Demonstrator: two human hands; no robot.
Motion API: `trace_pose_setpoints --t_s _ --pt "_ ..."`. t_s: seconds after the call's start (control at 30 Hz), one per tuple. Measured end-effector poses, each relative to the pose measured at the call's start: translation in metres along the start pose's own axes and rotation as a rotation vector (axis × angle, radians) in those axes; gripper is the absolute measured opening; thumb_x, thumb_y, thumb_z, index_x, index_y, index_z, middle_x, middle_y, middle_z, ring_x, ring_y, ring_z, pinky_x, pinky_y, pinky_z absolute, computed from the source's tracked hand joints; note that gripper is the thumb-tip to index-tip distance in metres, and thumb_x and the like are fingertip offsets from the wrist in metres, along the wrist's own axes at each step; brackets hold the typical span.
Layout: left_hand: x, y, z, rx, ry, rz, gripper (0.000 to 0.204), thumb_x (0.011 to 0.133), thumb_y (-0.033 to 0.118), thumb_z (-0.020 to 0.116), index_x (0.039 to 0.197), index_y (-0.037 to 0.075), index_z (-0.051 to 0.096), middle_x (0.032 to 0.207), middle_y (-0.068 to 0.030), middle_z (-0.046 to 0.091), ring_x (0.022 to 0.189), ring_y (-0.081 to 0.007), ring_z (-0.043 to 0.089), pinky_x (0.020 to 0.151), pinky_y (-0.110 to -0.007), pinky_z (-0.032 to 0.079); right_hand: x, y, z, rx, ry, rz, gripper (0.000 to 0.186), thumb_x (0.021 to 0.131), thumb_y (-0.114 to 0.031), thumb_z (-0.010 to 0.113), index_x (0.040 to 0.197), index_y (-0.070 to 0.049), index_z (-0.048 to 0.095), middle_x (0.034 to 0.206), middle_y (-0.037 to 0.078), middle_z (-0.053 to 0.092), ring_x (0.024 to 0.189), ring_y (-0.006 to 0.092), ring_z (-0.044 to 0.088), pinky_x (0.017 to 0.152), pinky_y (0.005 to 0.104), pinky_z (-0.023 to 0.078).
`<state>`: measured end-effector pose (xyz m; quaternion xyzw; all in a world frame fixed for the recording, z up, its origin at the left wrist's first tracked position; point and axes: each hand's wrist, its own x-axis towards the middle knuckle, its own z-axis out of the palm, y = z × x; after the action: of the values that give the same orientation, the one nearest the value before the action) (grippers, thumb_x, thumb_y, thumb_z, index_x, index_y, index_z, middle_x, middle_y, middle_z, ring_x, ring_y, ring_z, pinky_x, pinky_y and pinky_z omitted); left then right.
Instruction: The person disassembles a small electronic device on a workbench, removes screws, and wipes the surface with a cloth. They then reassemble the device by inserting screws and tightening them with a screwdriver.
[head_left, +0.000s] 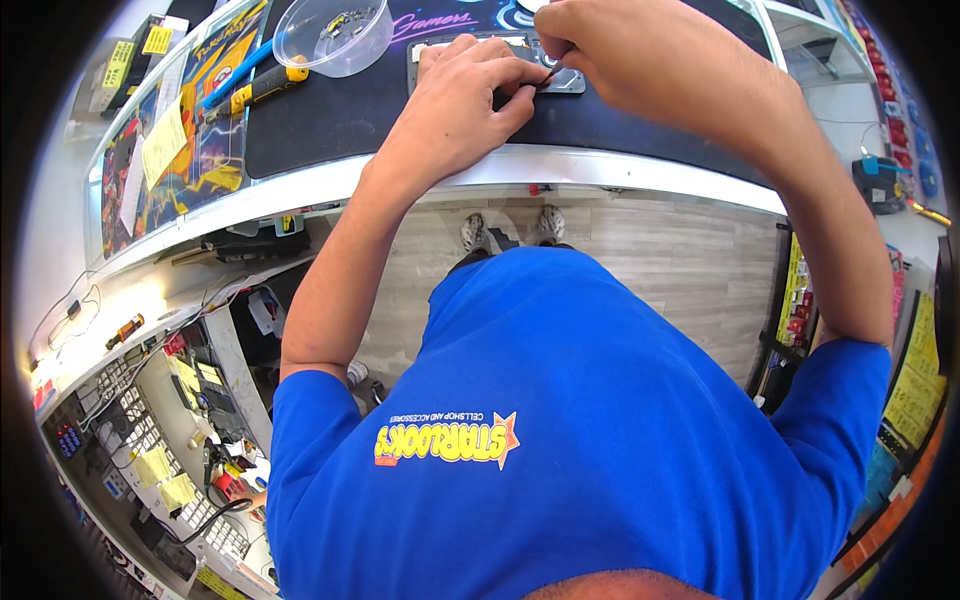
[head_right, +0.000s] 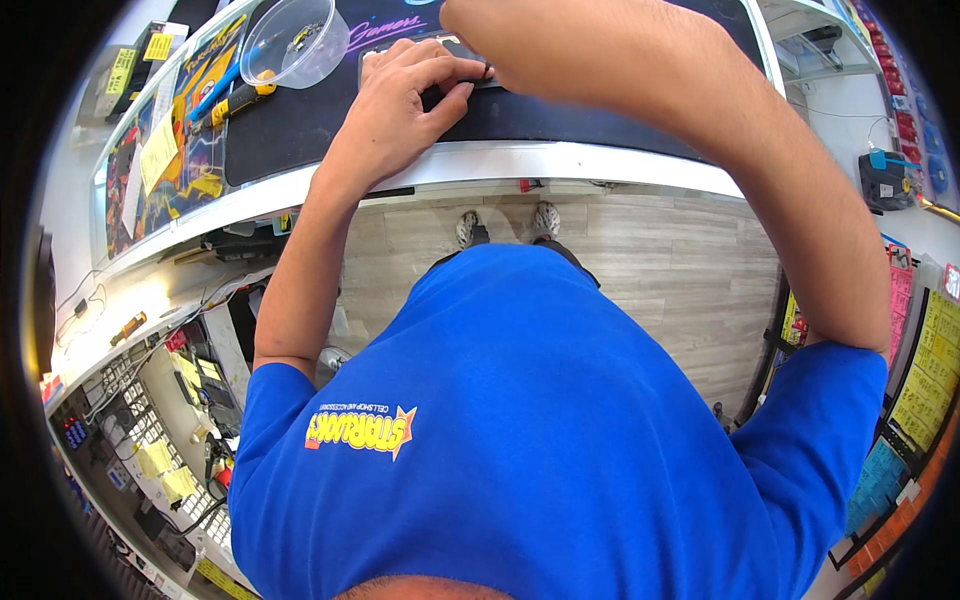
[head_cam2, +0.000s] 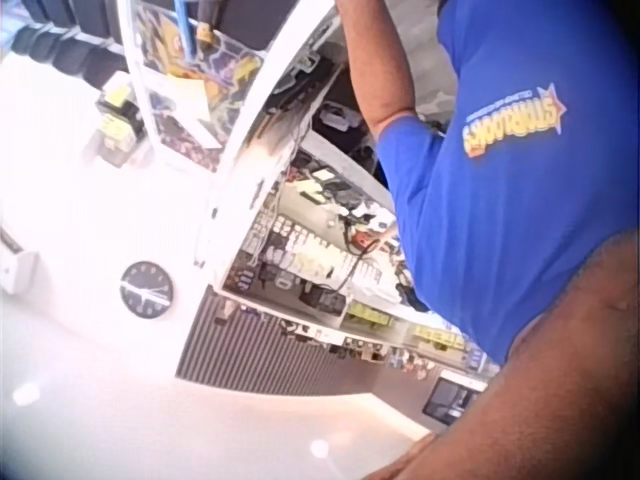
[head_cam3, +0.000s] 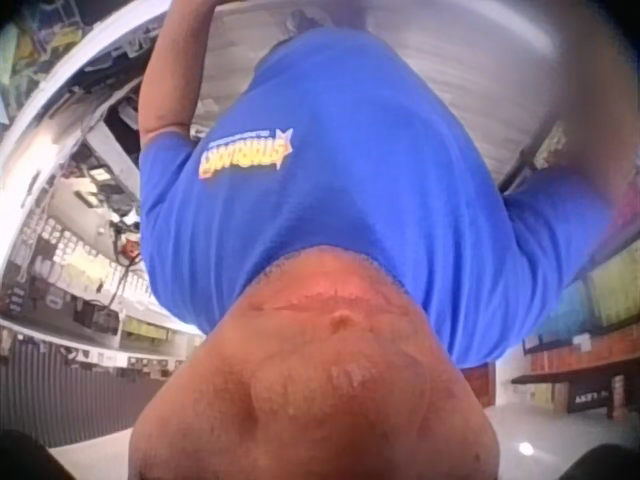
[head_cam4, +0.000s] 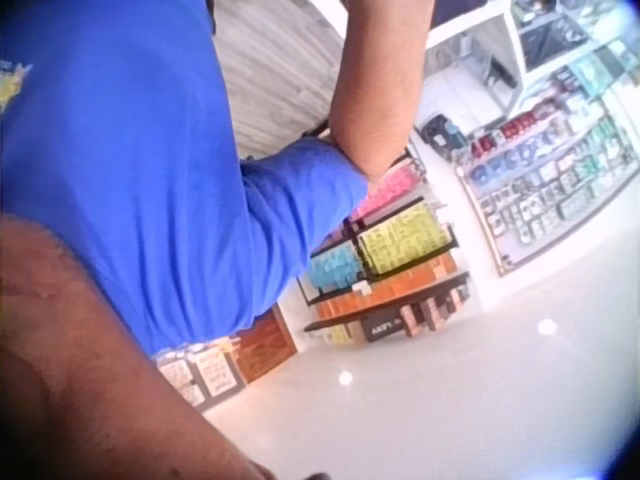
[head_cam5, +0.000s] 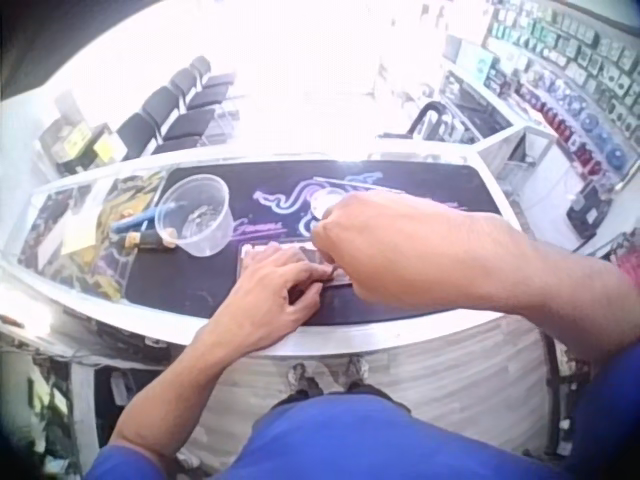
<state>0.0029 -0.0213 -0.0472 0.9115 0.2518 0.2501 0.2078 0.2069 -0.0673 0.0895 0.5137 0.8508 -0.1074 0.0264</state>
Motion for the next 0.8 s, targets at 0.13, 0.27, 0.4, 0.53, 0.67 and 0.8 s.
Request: trace_pose_setpoints --t_s 0.13,0.27,0.4,0.53,0.67,0.8 --pt "-0.005 -0.003 0.002 0.004 -0.008 0.004 0.023 0.1 0.022 0.069 0.118 0.013 0.081 0.101 -0.0018 0.069 0.104 -0.0209 0.058 0.104 -0.039 0.036 0.004 -0.007 0.0 0.003 -0.029 -0.026 0.012 0.079 0.002 0.069 0.09 0.007 0.072 0.09 0.028 0.072 0.087 0.043 0.073 0.079 0.0475 0.057" --pt "-0.006 -0.004 0.003 0.004 -0.013 -0.01 0.026 0.099 0.025 0.072 0.12 0.013 0.08 0.102 -0.0018 0.068 0.106 -0.0218 0.058 0.104 -0.041 0.036 0.007 -0.019 -0.008 -0.01 -0.047 -0.035 0.012 0.08 0.002 0.068 0.089 0.008 0.072 0.091 0.028 0.072 0.091 0.0424 0.073 0.081 0.0467 0.057" --pt "-0.011 -0.006 0.002 0.1 0.045 -0.039 0.039 0.096 0.034 0.078 0.131 0.017 0.075 0.117 -0.0023 0.067 0.118 -0.0249 0.056 0.109 -0.043 0.036 0.018 -0.022 -0.022 -0.042 -0.214 0.047 0.02 0.082 0.002 0.067 0.1 0.009 0.071 0.096 0.028 0.073 0.095 0.0416 0.074 0.083 0.0463 0.058" --pt "-0.016 -0.012 0.001 0.185 0.14 -0.071 0.048 0.094 0.04 0.08 0.138 0.022 0.071 0.131 -0.0027 0.064 0.131 -0.0275 0.051 0.114 -0.045 0.034 0.024 -0.03 -0.029 0.002 -0.127 -0.011 0.031 0.086 0.003 0.065 0.116 0.008 0.065 0.102 0.028 0.073 0.101 0.043 0.073 0.086 0.048 0.057" --pt "-0.02 -0.016 0.004 0.188 0.183 -0.077 0.047 0.094 0.041 0.08 0.138 0.024 0.071 0.133 -0.0026 0.063 0.133 -0.0272 0.05 0.115 -0.046 0.033 0.024 -0.039 -0.026 0.064 -0.128 0.079 0.03 0.088 0.003 0.065 0.118 0.007 0.064 0.1 0.027 0.073 0.1 0.0445 0.073 0.086 0.0495 0.057" --pt "-0.023 -0.016 0.005 0.144 0.175 -0.077 0.045 0.094 0.04 0.08 0.136 0.024 0.071 0.132 -0.0019 0.063 0.132 -0.027 0.05 0.115 -0.047 0.033 0.026 -0.04 -0.013 0.071 -0.075 0.176 0.028 0.091 0.001 0.066 0.118 0.007 0.066 0.098 0.028 0.074 0.096 0.0455 0.074 0.083 0.0515 0.057"
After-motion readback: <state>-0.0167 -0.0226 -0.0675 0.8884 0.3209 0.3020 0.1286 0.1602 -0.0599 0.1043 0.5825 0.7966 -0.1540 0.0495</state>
